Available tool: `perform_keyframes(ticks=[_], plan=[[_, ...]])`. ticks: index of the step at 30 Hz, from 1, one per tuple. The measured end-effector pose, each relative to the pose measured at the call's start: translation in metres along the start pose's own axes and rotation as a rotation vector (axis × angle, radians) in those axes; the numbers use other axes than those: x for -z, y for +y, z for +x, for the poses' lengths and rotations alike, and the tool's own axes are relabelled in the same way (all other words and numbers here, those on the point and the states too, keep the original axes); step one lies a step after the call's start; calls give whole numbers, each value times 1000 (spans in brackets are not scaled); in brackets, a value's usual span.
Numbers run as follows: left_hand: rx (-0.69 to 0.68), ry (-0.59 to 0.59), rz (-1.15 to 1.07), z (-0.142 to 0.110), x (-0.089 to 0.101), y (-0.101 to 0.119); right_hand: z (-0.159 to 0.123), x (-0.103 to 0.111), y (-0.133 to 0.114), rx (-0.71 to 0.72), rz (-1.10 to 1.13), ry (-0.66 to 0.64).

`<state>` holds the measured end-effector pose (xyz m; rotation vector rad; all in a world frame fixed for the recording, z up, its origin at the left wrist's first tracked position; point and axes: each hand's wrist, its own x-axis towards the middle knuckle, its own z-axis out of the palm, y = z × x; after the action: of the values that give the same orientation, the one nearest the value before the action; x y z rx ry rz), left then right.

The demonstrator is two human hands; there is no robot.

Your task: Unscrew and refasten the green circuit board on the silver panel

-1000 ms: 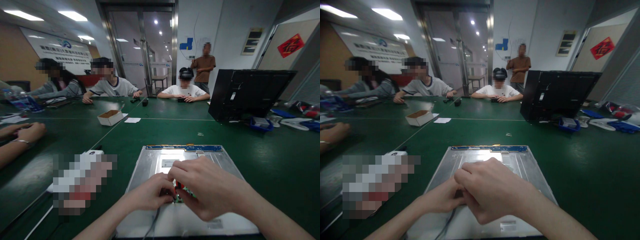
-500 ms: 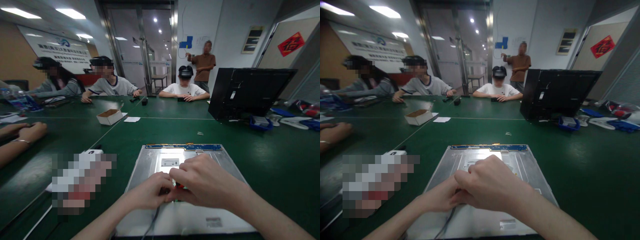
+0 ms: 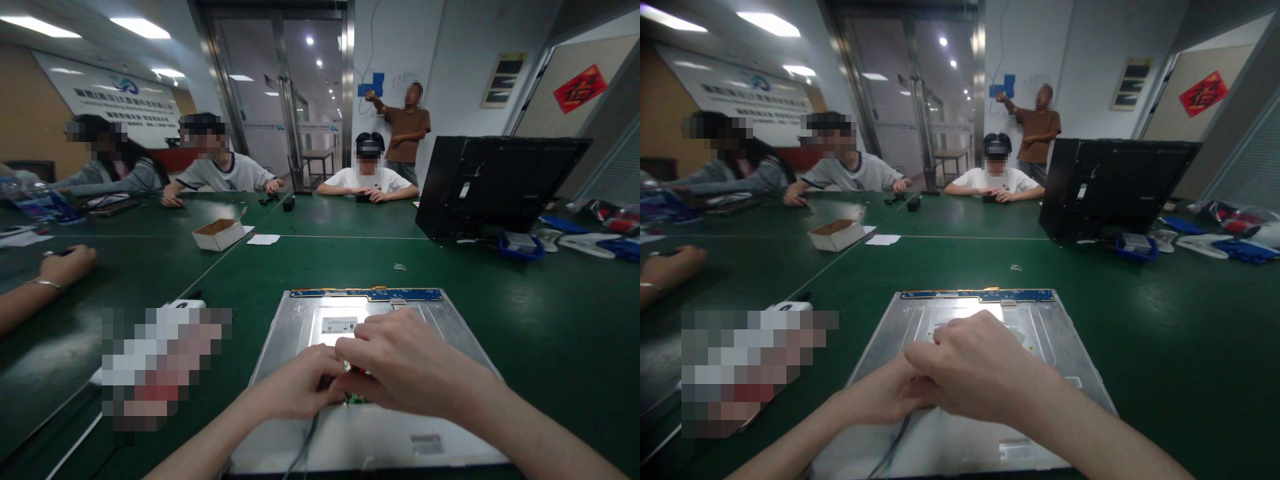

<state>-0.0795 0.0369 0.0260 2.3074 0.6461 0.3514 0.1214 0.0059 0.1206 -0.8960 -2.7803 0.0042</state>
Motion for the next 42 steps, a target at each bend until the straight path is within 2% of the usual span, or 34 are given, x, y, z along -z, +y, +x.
perform_keyframes(ticks=[9,16,23,33,39,42], plan=[[4,-3,4,-1,0,1,-3,16,5,4,212,-86],[3,7,26,0,0,-1,-1,8,5,-82,42,-40],[22,-1,-5,0,0,-1,-3,15,2,-16,161,-66],[25,-7,-18,-1,1,1,1,5,2,-31,72,-13],[34,-22,13,-2,1,0,-2,14,4,-14,235,-93],[44,-28,40,-2,-1,-3,-3,15,4,16,244,-105]])
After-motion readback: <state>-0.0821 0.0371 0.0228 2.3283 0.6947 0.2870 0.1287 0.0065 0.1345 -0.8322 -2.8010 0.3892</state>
